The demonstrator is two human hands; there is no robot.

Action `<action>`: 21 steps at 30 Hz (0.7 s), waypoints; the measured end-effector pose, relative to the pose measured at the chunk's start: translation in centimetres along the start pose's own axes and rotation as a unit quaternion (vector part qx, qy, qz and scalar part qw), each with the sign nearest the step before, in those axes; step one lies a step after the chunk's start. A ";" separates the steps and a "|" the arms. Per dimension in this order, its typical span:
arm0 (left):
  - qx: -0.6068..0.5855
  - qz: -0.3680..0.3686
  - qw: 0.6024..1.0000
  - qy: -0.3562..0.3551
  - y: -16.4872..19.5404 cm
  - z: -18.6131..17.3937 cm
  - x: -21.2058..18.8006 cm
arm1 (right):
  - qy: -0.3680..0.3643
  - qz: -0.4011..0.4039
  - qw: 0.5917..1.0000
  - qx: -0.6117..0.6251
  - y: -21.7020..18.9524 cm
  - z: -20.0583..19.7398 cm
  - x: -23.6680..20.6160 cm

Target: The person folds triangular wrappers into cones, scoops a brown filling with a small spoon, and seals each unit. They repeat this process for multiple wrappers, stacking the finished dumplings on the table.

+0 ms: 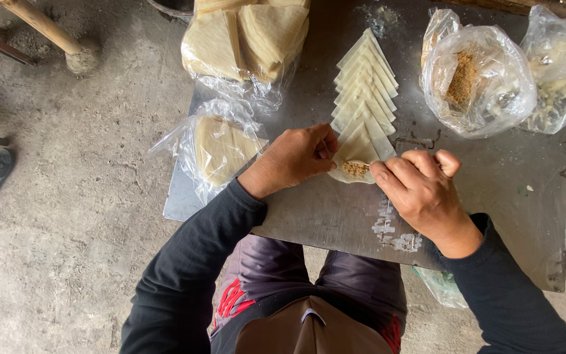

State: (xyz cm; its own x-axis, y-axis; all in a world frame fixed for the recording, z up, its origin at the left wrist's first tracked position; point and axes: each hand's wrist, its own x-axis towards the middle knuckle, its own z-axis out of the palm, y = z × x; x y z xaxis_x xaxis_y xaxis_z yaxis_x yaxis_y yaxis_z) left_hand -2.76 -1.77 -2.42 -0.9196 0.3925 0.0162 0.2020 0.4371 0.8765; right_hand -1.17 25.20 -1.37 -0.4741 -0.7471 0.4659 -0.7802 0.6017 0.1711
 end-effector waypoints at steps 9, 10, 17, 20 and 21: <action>-0.001 0.004 1.000 -0.004 0.1 0.0 0.1 | 0.073 0.022 0.997 -0.019 2.7 2.4 -3.3; 0.001 0.002 1.000 -0.003 0.1 0.0 0.1 | 0.103 0.038 0.994 -0.009 3.8 3.1 -4.0; -0.021 0.009 1.000 0.011 0.9 -0.4 -0.2 | -0.042 0.238 0.960 -0.141 16.2 2.7 -8.0; -0.026 -0.004 1.000 0.015 1.2 -0.5 -0.2 | -0.050 0.245 0.961 -0.118 16.0 3.6 -6.9; -0.029 -0.005 0.999 0.014 1.2 -0.4 -0.2 | -0.041 0.237 0.963 -0.120 15.4 3.8 -6.2</action>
State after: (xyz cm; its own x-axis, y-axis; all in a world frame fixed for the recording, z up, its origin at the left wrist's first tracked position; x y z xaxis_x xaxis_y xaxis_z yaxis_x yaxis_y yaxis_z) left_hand -2.51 -1.64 -1.13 -0.9308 0.3651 0.0202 0.1737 0.3930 0.9030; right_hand -11.75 38.01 -4.94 -0.7920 -0.3856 0.4734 -0.3553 0.9216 0.1562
